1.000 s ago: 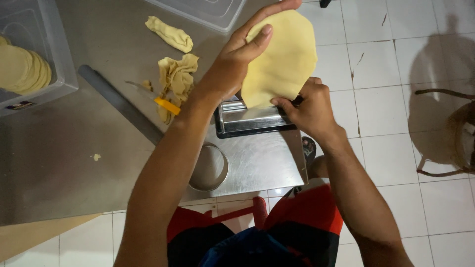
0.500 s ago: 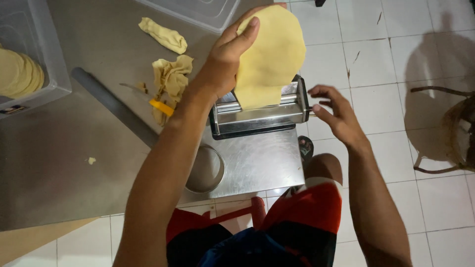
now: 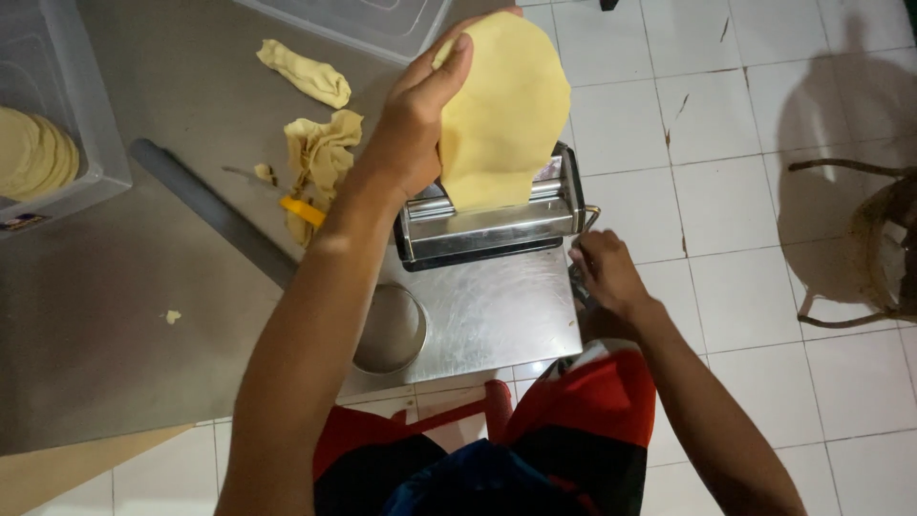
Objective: The person uses a manual pasta machine to flatten dough into thin sheets and then uses a circular metal cutter to cut out dough circles, which are then stacked in a container.
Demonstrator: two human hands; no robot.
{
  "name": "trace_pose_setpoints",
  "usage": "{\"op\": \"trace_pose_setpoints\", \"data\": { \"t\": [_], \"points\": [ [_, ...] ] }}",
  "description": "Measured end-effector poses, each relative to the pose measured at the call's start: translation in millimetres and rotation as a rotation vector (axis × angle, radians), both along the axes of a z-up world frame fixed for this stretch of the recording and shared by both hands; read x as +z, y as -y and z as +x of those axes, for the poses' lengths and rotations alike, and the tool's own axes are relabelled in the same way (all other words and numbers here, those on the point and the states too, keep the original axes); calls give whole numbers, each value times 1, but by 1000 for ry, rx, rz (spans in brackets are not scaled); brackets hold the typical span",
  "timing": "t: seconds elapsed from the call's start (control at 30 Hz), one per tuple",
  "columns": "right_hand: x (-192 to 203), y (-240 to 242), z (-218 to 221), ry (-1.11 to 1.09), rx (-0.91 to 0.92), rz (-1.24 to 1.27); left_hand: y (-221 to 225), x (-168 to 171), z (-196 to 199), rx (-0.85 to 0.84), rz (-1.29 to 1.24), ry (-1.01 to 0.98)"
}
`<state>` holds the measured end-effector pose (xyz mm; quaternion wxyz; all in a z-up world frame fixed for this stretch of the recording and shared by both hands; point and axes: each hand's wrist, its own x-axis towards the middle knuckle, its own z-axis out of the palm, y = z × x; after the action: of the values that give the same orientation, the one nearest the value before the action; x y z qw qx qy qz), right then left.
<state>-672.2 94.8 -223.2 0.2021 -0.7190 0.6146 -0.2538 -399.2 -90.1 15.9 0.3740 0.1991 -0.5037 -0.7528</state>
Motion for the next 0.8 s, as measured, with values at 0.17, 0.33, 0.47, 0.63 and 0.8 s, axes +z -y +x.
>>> {"op": "trace_pose_setpoints", "data": {
  "t": [0.17, 0.33, 0.47, 0.63, 0.8],
  "points": [
    [15, -56, -8, -109, -45, 84, -6, 14, 1, 11, 92, 126],
    [47, -89, -14, -204, -57, -92, -2, 5, -1, 26, 123, 68],
    [101, -90, -16, -248, -24, -328, 9, -7, -4, 11, 131, 38],
    [135, -58, -48, -359, 61, -581, 40, -34, -14, 97, 229, 49],
    [179, 3, -65, -526, 97, -794, 78, -82, -29, 133, 411, -92]
  ]
}}
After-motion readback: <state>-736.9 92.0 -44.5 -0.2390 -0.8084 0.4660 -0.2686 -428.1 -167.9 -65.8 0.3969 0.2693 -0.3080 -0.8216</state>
